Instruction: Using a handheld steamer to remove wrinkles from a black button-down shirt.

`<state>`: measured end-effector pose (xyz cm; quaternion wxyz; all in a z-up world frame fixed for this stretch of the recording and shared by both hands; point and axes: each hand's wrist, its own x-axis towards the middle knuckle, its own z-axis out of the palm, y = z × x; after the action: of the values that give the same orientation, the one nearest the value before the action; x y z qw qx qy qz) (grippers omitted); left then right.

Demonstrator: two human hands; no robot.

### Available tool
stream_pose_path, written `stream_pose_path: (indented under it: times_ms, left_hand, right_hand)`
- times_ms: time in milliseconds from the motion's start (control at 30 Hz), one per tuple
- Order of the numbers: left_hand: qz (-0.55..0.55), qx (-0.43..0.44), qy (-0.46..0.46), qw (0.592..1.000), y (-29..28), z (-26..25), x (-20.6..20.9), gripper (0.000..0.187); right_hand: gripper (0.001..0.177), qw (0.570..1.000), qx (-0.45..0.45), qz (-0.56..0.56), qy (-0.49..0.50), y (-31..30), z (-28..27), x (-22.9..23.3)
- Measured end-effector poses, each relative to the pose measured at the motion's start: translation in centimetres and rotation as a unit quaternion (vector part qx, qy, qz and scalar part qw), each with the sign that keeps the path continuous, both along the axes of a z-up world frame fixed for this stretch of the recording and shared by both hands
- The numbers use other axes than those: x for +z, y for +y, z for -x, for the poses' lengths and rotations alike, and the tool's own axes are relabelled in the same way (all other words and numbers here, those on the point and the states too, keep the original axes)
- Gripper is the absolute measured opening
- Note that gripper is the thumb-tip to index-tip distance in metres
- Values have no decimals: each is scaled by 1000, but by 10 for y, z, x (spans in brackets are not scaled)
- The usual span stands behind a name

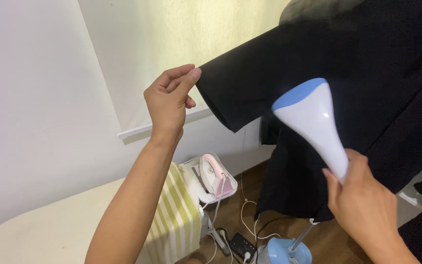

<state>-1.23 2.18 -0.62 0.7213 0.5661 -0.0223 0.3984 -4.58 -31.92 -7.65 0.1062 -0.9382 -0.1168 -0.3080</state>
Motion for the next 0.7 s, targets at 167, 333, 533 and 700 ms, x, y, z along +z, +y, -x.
stream_pose_path:
  times_ms: [167,333,533,700]
  left_hand:
    - [-28,18,-13,999,4,3,10,25]
    - [-35,4,-28,999,10,7,7,23]
    - [-54,3,-23,998,11,8,5,19]
    - [-55,1,-41,998,13,2,-1,19]
  right_hand:
    - [47,996,92,9,-3,26,-2,8]
    - [49,998,38,-19,-42,48,-2,31]
    - [49,993,107,-52,-23,76,2,36]
    - [50,994,102,-44,-3,100,14,30]
